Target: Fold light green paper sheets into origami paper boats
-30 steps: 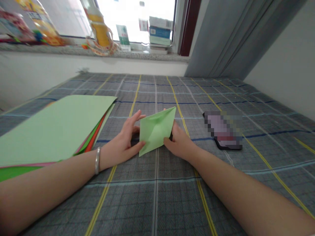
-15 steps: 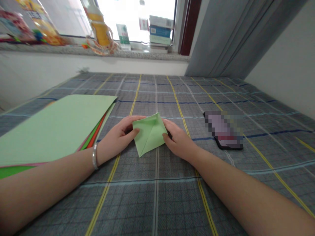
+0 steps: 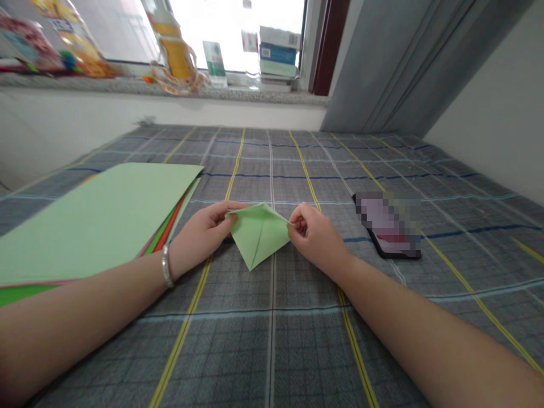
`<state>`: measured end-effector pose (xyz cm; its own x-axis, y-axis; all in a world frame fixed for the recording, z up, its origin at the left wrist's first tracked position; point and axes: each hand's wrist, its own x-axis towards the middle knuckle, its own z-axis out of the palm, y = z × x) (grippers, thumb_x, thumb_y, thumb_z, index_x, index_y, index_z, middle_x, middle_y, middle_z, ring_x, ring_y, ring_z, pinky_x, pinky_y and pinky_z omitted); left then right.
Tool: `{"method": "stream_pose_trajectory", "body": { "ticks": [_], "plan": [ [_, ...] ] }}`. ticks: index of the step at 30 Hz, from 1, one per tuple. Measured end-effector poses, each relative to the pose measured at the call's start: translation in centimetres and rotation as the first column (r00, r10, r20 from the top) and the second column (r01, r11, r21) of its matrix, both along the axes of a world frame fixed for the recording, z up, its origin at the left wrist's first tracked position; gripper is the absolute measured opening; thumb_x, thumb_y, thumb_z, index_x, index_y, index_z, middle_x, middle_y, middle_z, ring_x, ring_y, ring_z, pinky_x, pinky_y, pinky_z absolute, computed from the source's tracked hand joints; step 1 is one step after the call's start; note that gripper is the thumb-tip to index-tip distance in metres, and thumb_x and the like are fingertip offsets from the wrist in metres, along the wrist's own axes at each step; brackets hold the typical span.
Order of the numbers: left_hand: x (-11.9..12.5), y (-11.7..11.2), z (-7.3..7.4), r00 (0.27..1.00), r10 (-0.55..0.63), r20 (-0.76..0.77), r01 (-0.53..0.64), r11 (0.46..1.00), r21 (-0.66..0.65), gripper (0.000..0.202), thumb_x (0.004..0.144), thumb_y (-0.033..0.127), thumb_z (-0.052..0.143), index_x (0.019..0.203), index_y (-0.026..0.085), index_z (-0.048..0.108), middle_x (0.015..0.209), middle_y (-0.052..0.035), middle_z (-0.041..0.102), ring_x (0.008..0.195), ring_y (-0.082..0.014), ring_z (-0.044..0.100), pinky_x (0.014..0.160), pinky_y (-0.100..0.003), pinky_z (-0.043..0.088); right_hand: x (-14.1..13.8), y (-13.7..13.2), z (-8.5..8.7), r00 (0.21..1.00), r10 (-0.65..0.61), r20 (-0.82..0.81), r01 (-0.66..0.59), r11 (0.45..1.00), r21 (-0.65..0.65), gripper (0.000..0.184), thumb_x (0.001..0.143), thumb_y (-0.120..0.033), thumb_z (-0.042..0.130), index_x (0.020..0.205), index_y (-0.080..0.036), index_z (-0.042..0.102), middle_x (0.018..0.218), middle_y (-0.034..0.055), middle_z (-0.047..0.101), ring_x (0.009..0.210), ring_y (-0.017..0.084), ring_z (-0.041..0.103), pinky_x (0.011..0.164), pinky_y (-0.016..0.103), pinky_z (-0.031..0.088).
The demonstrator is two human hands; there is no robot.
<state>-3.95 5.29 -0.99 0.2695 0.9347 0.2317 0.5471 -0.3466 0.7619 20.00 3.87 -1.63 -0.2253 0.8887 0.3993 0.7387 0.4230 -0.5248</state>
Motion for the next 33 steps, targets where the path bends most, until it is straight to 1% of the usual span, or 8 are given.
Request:
{"method": "stream_pose_trajectory", "body": {
  "ticks": [4, 7, 11, 16, 20, 25, 29, 33],
  "plan": [
    [-0.2, -0.2, 0.3, 0.961, 0.038, -0.272, -0.017, 0.997, 0.082, 0.038, 0.085, 0.019, 0.041, 0.116, 0.022, 0.062, 0.080, -0.0011, 0.068, 0.073, -0.0176, 0.060, 0.075, -0.035, 0.047, 0.8, -0.2, 0.7, 0.962, -0.031, 0.272, 0.020, 0.999, 0.043, 0.007, 0.074, -0.019, 0.055, 0.071, -0.021, 0.050, 0.067, -0.0020, 0.055, 0.058, 0.013, 0.049, 0.052, 0.025, 0.031],
    [-0.1, -0.5, 0.4, 0.852, 0.058, -0.520, 0.054, 0.979, 0.198, 0.041, 0.087, 0.019, 0.039, 0.123, 0.026, 0.058, 0.091, -0.0035, 0.070, 0.087, -0.0224, 0.061, 0.088, -0.043, 0.041, 1.3, -0.2, 1.1, 0.904, -0.024, 0.426, -0.016, 0.996, 0.089, 0.007, 0.075, -0.019, 0.052, 0.070, -0.022, 0.048, 0.068, -0.0013, 0.055, 0.059, 0.014, 0.048, 0.051, 0.026, 0.026],
    [0.0, -0.8, 0.5, 0.718, 0.105, -0.688, 0.123, 0.954, 0.273, 0.044, 0.091, 0.022, 0.035, 0.132, 0.024, 0.051, 0.083, -0.0069, 0.069, 0.082, -0.0241, 0.061, 0.084, -0.042, 0.041, 1.6, -0.2, 1.3, 0.869, 0.012, 0.495, -0.067, 0.993, 0.094, 0.006, 0.075, -0.018, 0.051, 0.071, -0.022, 0.049, 0.069, -0.0009, 0.056, 0.061, 0.015, 0.049, 0.052, 0.026, 0.026],
    [0.0, -1.2, 0.5, 0.668, 0.133, -0.732, 0.186, 0.923, 0.337, 0.046, 0.091, 0.024, 0.036, 0.135, 0.022, 0.048, 0.075, -0.0083, 0.068, 0.075, -0.0255, 0.060, 0.078, -0.041, 0.041, 1.5, -0.1, 1.1, 0.883, 0.002, 0.469, -0.028, 0.998, 0.048, 0.005, 0.072, -0.019, 0.053, 0.071, -0.023, 0.049, 0.063, -0.0027, 0.054, 0.057, 0.014, 0.047, 0.052, 0.026, 0.026],
    [-0.1, -1.3, 0.4, 0.653, 0.138, -0.745, 0.230, 0.901, 0.367, 0.047, 0.090, 0.026, 0.038, 0.136, 0.019, 0.047, 0.076, -0.0088, 0.068, 0.075, -0.0257, 0.060, 0.075, -0.040, 0.042, 1.3, -0.2, 1.0, 0.896, -0.001, 0.443, -0.036, 0.997, 0.074, 0.010, 0.073, -0.016, 0.052, 0.080, -0.023, 0.053, 0.073, -0.0010, 0.059, 0.061, 0.015, 0.050, 0.054, 0.027, 0.030],
    [-0.1, -1.2, 0.4, 0.640, 0.118, -0.759, 0.279, 0.885, 0.373, 0.046, 0.089, 0.026, 0.043, 0.134, 0.024, 0.049, 0.074, -0.0057, 0.068, 0.072, -0.0241, 0.060, 0.075, -0.039, 0.043, 1.1, -0.7, 0.9, 0.884, 0.085, 0.460, -0.170, 0.974, 0.147, 0.021, 0.074, -0.015, 0.055, 0.094, -0.022, 0.058, 0.088, 0.0034, 0.062, 0.083, 0.020, 0.055, 0.070, 0.031, 0.040],
    [-0.1, -1.3, 0.3, 0.646, 0.115, -0.754, 0.287, 0.879, 0.380, 0.045, 0.087, 0.026, 0.046, 0.131, 0.024, 0.052, 0.074, -0.0058, 0.069, 0.073, -0.0235, 0.060, 0.077, -0.040, 0.043, 1.1, -0.8, 0.8, 0.837, 0.155, 0.524, -0.295, 0.935, 0.195, 0.014, 0.080, -0.017, 0.056, 0.091, -0.022, 0.061, 0.086, 0.0045, 0.061, 0.083, 0.021, 0.053, 0.072, 0.032, 0.042],
    [-0.1, -1.3, 0.3, 0.638, 0.120, -0.760, 0.286, 0.880, 0.379, 0.044, 0.087, 0.026, 0.045, 0.130, 0.024, 0.054, 0.074, -0.0064, 0.069, 0.073, -0.0235, 0.059, 0.076, -0.040, 0.043, 1.2, -0.5, 0.7, 0.788, 0.246, 0.565, -0.403, 0.899, 0.170, 0.012, 0.085, -0.016, 0.052, 0.087, -0.022, 0.062, 0.098, 0.0056, 0.064, 0.090, 0.020, 0.055, 0.075, 0.033, 0.044]
  ]
}}
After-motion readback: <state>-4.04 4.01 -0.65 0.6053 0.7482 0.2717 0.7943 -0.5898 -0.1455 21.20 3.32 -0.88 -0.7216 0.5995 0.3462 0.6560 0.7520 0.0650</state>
